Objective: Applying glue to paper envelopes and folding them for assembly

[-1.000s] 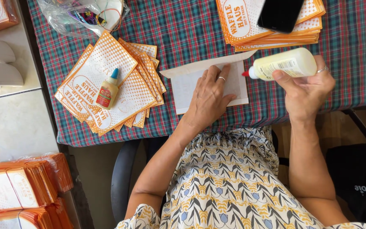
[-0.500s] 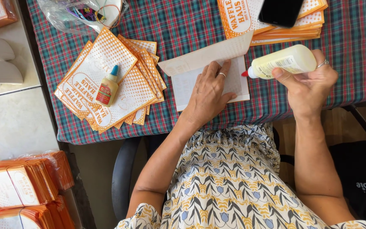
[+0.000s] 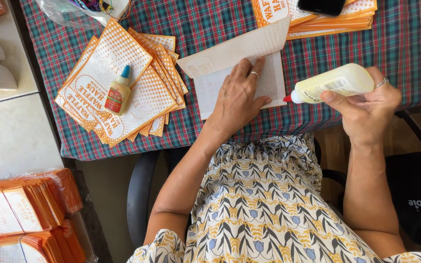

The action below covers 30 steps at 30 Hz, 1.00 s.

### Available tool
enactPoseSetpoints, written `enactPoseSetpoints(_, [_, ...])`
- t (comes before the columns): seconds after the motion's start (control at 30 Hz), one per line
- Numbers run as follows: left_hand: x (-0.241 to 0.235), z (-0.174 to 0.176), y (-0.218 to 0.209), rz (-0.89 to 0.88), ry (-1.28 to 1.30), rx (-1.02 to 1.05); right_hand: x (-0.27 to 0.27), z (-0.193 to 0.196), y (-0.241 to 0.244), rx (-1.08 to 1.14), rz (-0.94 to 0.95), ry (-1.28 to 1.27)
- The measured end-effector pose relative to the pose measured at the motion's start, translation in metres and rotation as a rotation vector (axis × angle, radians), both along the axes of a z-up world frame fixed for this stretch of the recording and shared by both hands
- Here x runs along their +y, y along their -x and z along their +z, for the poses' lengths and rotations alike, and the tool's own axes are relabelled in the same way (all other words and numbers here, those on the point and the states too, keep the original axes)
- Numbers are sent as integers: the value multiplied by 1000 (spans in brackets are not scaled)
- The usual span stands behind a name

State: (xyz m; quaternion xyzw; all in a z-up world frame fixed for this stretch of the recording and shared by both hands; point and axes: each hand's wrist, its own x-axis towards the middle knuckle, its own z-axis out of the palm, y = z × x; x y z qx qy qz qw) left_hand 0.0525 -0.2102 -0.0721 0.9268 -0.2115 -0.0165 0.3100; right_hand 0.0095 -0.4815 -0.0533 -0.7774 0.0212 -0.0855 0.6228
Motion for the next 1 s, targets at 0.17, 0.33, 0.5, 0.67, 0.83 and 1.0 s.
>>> enactPoseSetpoints(0.17, [10, -3, -6, -79, 64, 25, 6, -2, 6, -43, 8, -12])
enactPoseSetpoints(0.33, [35, 6, -22, -274, 261, 166, 33, -14, 13, -86, 6, -7])
enactPoseSetpoints(0.5, [45, 13, -37, -353, 332, 377, 78, -20, 21, -32, 26, -102])
enactPoseSetpoints(0.67, [50, 9, -46, -406, 380, 339, 128, -6, 17, -87, 170, -235])
enactPoseSetpoints(0.83, [57, 9, -52, -457, 422, 383, 146, -10, 12, -98, 247, -191])
enactPoseSetpoints(1.0, [59, 17, -53, -393, 483, 549, 154, -16, 11, -73, 287, -165])
